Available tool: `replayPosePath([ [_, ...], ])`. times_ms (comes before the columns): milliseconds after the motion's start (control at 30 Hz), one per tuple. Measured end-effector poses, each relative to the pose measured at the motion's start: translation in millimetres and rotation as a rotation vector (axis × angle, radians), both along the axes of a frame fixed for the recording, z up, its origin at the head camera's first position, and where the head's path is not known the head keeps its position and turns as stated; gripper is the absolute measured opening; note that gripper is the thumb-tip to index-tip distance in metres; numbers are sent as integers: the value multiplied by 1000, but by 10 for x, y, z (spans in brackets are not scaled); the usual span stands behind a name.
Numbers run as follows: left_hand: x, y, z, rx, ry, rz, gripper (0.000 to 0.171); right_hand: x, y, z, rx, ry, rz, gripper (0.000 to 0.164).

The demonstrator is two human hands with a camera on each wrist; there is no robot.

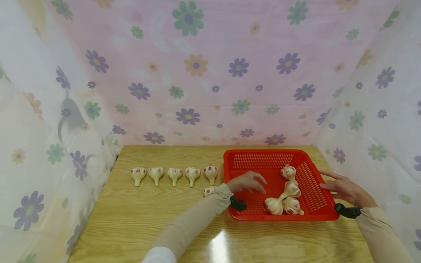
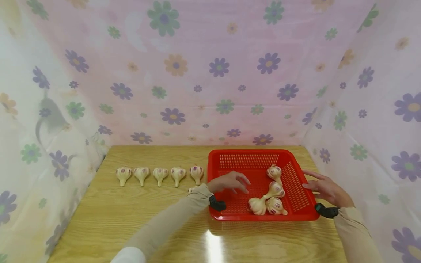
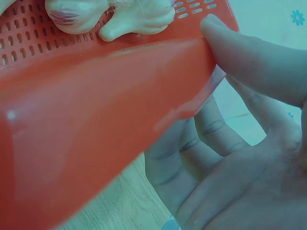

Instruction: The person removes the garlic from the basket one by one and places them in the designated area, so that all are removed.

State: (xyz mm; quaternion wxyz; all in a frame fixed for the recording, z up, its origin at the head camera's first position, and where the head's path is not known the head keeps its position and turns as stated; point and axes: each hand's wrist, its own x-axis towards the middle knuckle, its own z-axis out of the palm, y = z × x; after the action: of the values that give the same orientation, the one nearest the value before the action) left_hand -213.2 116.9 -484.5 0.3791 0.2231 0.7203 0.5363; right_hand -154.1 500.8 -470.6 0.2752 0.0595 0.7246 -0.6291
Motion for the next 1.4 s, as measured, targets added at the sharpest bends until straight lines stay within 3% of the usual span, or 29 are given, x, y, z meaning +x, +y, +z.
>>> replayPosePath([
  [367, 39, 293, -225, -74, -105, 20, 31, 24, -6, 1, 15, -3, -30, 47],
  [567, 72, 374, -279, -97, -158, 31, 27, 36, -20, -12, 5, -13, -55, 42],
  [833, 119, 445, -323, -71, -301, 34, 26, 21, -115, 3, 64, -20, -79, 58],
  [1233, 111, 514, -340, -49, -306, 1, 13, 2, -126, 32, 113, -28, -113, 63],
  [1400, 115, 538, -343, -69, -257, -11, 8, 14, -111, 29, 108, -24, -116, 63],
])
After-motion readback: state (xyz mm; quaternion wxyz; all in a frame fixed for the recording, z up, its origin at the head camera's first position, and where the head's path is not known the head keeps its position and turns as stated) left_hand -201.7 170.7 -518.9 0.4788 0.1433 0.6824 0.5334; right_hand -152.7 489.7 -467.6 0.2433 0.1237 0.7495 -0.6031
